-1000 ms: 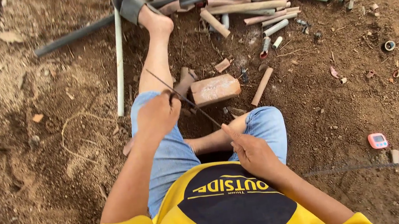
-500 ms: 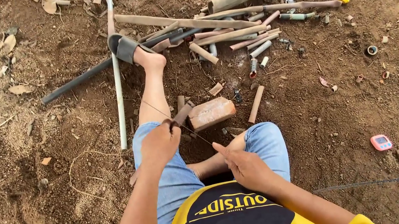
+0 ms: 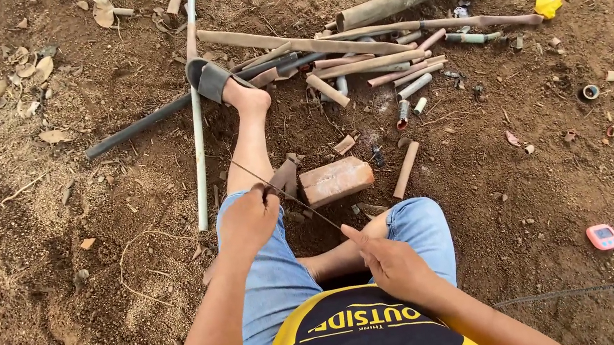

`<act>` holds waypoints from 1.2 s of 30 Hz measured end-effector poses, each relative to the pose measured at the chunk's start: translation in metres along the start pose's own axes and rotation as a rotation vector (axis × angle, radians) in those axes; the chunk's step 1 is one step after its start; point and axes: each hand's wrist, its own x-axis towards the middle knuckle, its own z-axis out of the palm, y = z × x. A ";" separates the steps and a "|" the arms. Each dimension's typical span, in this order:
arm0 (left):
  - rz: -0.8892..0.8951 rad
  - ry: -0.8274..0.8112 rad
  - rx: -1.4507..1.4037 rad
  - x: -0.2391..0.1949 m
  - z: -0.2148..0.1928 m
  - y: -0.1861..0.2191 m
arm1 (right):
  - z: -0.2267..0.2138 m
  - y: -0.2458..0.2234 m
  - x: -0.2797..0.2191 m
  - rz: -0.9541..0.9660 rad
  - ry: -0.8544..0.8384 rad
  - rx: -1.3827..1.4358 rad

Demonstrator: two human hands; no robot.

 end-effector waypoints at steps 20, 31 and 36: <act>-0.012 -0.006 -0.018 0.000 -0.010 0.003 | 0.001 -0.003 0.000 0.076 -0.039 0.021; 0.051 0.072 -0.025 0.007 0.009 -0.002 | 0.000 -0.002 0.002 0.116 -0.059 0.010; 0.054 -0.003 0.040 0.012 0.021 -0.003 | 0.002 -0.004 0.007 0.083 -0.054 -0.009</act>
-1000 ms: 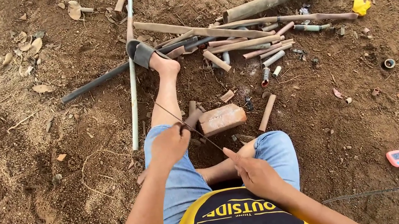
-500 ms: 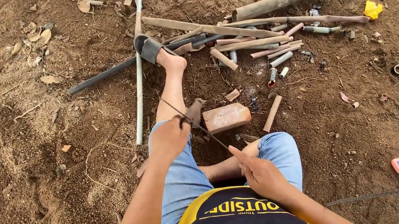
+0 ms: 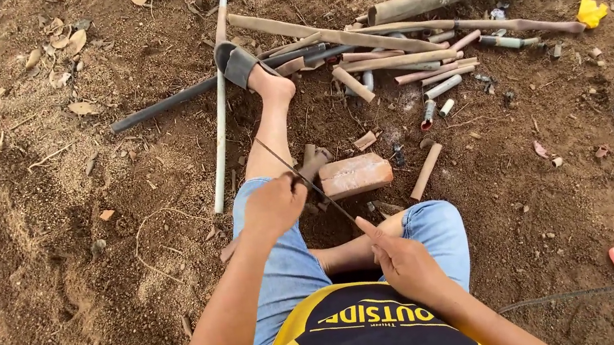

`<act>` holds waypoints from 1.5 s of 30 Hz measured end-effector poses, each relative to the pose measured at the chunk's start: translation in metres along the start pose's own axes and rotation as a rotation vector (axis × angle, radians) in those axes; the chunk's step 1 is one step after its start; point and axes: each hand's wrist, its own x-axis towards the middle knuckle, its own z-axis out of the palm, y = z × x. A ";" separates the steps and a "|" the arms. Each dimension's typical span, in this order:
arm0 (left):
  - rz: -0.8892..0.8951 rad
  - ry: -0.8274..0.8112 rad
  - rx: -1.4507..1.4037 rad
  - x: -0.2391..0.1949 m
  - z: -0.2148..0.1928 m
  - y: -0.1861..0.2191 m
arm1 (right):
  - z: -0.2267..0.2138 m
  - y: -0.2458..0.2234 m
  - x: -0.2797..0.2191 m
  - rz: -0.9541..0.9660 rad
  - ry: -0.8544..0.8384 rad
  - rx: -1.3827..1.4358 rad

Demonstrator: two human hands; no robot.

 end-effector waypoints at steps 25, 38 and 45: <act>-0.016 -0.028 -0.056 -0.011 -0.037 -0.001 | 0.007 0.002 -0.006 -0.057 0.086 0.015; 0.017 -0.079 -0.139 -0.014 -0.043 0.004 | 0.012 0.004 0.000 -0.043 0.085 0.002; 0.000 -0.064 -0.107 -0.021 -0.043 0.006 | 0.011 0.008 -0.004 -0.048 0.050 0.057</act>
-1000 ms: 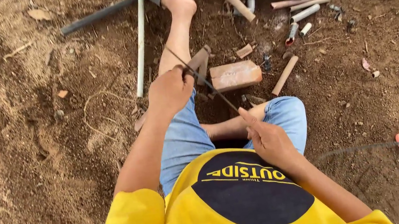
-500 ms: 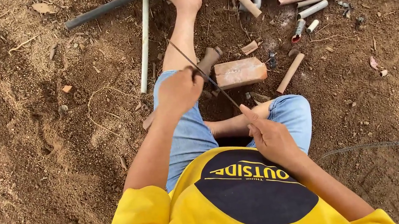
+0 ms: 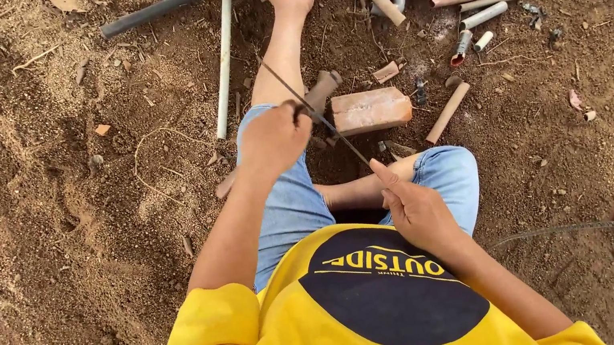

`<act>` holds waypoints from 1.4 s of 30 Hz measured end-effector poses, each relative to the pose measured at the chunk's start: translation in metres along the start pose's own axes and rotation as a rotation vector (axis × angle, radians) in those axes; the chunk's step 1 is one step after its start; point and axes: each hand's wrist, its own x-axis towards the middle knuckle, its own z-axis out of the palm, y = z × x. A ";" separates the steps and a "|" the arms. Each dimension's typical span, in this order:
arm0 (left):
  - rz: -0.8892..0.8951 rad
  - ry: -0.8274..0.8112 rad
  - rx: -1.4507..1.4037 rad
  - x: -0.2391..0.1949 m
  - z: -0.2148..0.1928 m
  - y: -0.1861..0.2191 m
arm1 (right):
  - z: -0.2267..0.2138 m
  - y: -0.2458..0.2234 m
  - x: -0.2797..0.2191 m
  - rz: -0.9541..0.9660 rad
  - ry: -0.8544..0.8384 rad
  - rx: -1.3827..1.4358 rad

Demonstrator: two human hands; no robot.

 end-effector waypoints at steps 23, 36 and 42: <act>0.008 0.014 -0.014 0.003 -0.012 0.003 | -0.001 -0.008 0.005 -0.023 0.026 0.002; 0.024 0.095 0.006 -0.001 -0.023 0.003 | -0.003 -0.002 0.005 0.021 0.010 -0.030; 0.058 0.003 0.009 0.005 0.004 0.008 | -0.004 -0.010 0.009 0.023 0.015 0.007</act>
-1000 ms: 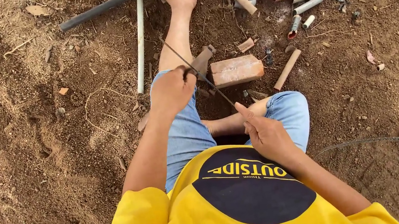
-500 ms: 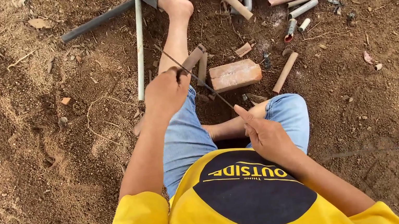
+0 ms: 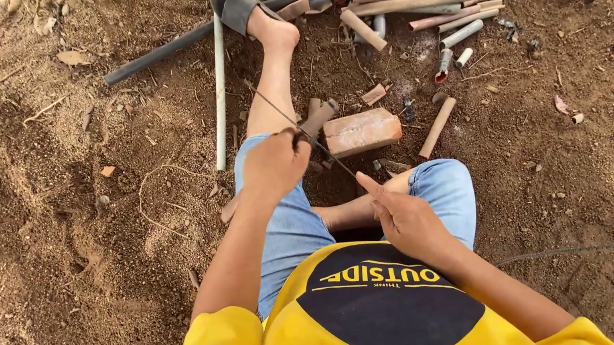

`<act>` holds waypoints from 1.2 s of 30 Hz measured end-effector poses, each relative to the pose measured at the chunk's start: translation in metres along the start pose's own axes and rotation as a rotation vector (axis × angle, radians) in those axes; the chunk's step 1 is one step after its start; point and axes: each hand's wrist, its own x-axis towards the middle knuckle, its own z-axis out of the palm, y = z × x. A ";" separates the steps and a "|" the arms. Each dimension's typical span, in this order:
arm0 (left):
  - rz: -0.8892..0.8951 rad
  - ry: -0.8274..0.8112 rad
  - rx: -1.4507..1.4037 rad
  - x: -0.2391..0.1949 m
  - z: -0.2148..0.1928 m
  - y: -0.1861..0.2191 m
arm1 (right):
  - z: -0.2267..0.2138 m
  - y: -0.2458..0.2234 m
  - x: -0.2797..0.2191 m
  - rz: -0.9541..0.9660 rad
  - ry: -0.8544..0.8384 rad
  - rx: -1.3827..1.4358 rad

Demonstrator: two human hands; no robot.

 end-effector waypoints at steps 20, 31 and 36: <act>-0.047 -0.024 0.044 0.004 0.019 0.003 | 0.006 0.007 -0.007 -0.042 0.013 0.009; 0.055 0.026 0.166 0.012 0.041 -0.006 | 0.003 0.004 -0.004 -0.032 -0.009 -0.006; -0.082 0.090 0.139 0.014 0.015 -0.019 | -0.005 0.000 -0.005 -0.013 -0.001 0.001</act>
